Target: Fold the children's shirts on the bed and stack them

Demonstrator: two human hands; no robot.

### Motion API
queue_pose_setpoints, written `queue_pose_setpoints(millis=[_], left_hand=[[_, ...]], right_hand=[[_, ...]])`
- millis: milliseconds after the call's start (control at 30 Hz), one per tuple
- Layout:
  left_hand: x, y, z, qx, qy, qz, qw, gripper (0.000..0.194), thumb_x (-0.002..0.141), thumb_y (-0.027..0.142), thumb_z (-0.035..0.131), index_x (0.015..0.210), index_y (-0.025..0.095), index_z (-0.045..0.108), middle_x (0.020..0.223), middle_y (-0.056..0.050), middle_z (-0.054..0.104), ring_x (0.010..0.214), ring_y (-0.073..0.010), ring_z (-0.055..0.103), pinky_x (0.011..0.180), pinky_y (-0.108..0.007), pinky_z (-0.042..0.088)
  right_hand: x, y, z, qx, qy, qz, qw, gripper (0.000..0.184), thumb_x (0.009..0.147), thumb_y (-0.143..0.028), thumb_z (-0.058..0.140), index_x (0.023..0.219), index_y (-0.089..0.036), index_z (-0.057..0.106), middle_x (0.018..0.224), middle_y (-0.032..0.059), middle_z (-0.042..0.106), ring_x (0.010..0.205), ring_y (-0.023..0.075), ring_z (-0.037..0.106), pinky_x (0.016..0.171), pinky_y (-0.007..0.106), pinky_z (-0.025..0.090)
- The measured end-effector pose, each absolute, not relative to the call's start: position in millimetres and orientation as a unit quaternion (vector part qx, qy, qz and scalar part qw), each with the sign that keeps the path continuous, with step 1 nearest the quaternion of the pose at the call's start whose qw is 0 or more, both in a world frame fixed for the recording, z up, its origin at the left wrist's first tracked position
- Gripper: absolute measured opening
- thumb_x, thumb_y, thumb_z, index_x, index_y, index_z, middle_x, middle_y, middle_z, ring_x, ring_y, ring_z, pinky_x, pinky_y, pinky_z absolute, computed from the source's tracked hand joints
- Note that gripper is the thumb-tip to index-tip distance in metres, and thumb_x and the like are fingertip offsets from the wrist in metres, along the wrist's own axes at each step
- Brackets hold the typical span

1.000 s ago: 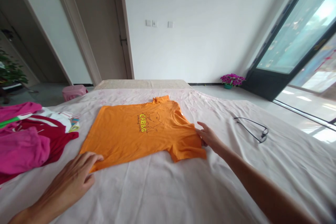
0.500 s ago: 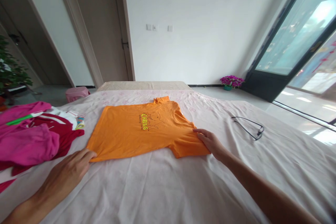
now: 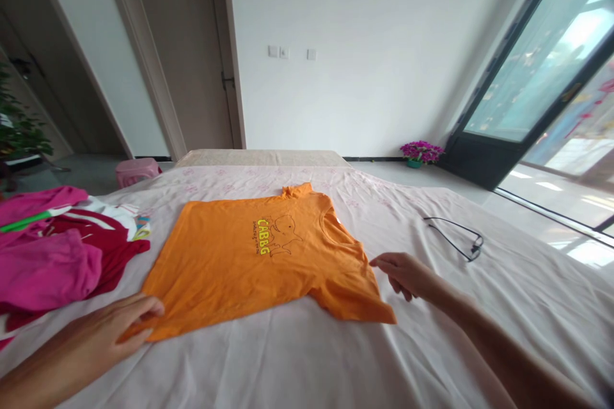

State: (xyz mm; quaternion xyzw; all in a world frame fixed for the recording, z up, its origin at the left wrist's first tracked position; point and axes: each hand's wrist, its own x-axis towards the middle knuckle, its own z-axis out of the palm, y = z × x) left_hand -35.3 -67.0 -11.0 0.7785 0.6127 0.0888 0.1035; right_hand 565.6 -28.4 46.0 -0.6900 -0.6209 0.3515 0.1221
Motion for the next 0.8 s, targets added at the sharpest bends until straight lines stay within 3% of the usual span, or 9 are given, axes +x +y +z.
queue_pose_setpoints(millis=[67, 133, 200, 300, 467, 600, 700, 800], left_hand=[[-13.5, -50.6, 3.3, 0.774, 0.612, 0.102, 0.126, 0.031, 0.088, 0.046, 0.052, 0.107, 0.03, 0.07, 0.118, 0.0, 0.072, 0.111, -0.022, 0.068, 0.099, -0.032, 0.052], [19.7, -28.9, 15.0, 0.774, 0.607, 0.136, 0.122, 0.041, 0.092, 0.051, 0.044, 0.115, 0.027, 0.068, 0.126, -0.003, 0.069, 0.118, -0.0227, 0.064, 0.105, -0.035, 0.047], [55.6, -4.6, 18.2, 0.786, 0.587, 0.157, 0.112, 0.054, 0.094, 0.053, 0.038, 0.128, 0.019, 0.061, 0.135, -0.009, 0.064, 0.127, -0.0239, 0.058, 0.111, -0.038, 0.042], [92.2, 30.0, 4.9, 0.791, 0.587, 0.165, 0.058, 0.065, 0.095, 0.051, 0.032, 0.14, 0.007, 0.051, 0.15, -0.018, 0.049, 0.141, -0.0264, 0.043, 0.118, -0.042, 0.033], [77.5, 62.9, -33.8, 0.752, 0.651, 0.095, -0.022, 0.067, 0.095, 0.048, 0.032, 0.147, 0.007, 0.043, 0.156, -0.021, 0.039, 0.147, -0.0312, 0.033, 0.118, -0.047, 0.028], [36.7, 67.0, -48.5, 0.73, 0.678, 0.05, -0.062, 0.068, 0.095, 0.05, 0.035, 0.152, 0.013, 0.038, 0.159, -0.02, 0.034, 0.149, -0.0325, 0.028, 0.117, -0.049, 0.025], [17.3, 69.6, -44.7, 0.695, 0.715, 0.033, -0.065, 0.069, 0.094, 0.054, 0.035, 0.152, 0.016, 0.038, 0.158, -0.021, 0.034, 0.147, -0.0357, 0.031, 0.114, -0.052, 0.029], [22.6, 83.0, -29.0, 0.672, 0.737, 0.036, -0.064, 0.068, 0.094, 0.057, 0.033, 0.142, 0.012, 0.051, 0.145, -0.023, 0.051, 0.138, -0.0375, 0.044, 0.109, -0.056, 0.034]], right_hand=[[547.5, -12.6, 59.1, -0.683, -0.681, 0.216, 0.152, 0.041, 0.098, -0.043, 0.037, 0.116, -0.024, 0.069, 0.073, 0.0024, 0.071, 0.059, 0.0153, 0.066, 0.06, 0.025, 0.049], [511.7, 3.9, 63.9, -0.631, -0.746, 0.131, 0.17, 0.041, 0.099, -0.041, 0.038, 0.126, -0.025, 0.064, 0.113, 0.0074, 0.072, 0.1, 0.0224, 0.069, 0.087, 0.032, 0.051], [467.5, 17.9, 57.5, -0.536, -0.824, 0.116, 0.141, 0.05, 0.101, -0.043, 0.037, 0.144, -0.021, 0.05, 0.142, 0.0113, 0.057, 0.125, 0.026, 0.057, 0.104, 0.037, 0.044], [414.7, 34.7, 35.5, -0.447, -0.887, 0.097, 0.061, 0.06, 0.102, -0.046, 0.035, 0.153, -0.014, 0.037, 0.157, 0.0142, 0.038, 0.145, 0.028, 0.033, 0.119, 0.043, 0.027], [417.6, 63.9, 8.1, -0.45, -0.887, 0.106, 0.016, 0.072, 0.102, -0.058, 0.021, 0.158, -0.013, 0.022, 0.165, 0.0119, 0.016, 0.152, 0.0267, 0.012, 0.124, 0.046, 0.01], [463.8, 87.3, 0.6, -0.501, -0.862, 0.075, 0.014, 0.074, 0.102, -0.058, 0.018, 0.158, -0.011, 0.02, 0.165, 0.0127, 0.013, 0.153, 0.0256, 0.009, 0.124, 0.045, 0.009], [484.3, 101.9, 2.8, -0.524, -0.851, 0.021, 0.021, 0.067, 0.103, -0.052, 0.025, 0.154, -0.01, 0.033, 0.161, 0.0154, 0.027, 0.15, 0.0269, 0.022, 0.123, 0.048, 0.011], [477.7, 117.5, 12.9, -0.522, -0.852, -0.012, 0.039, 0.053, 0.104, -0.044, 0.025, 0.136, -0.016, 0.058, 0.144, 0.0147, 0.055, 0.138, 0.0261, 0.045, 0.12, 0.047, 0.017]])
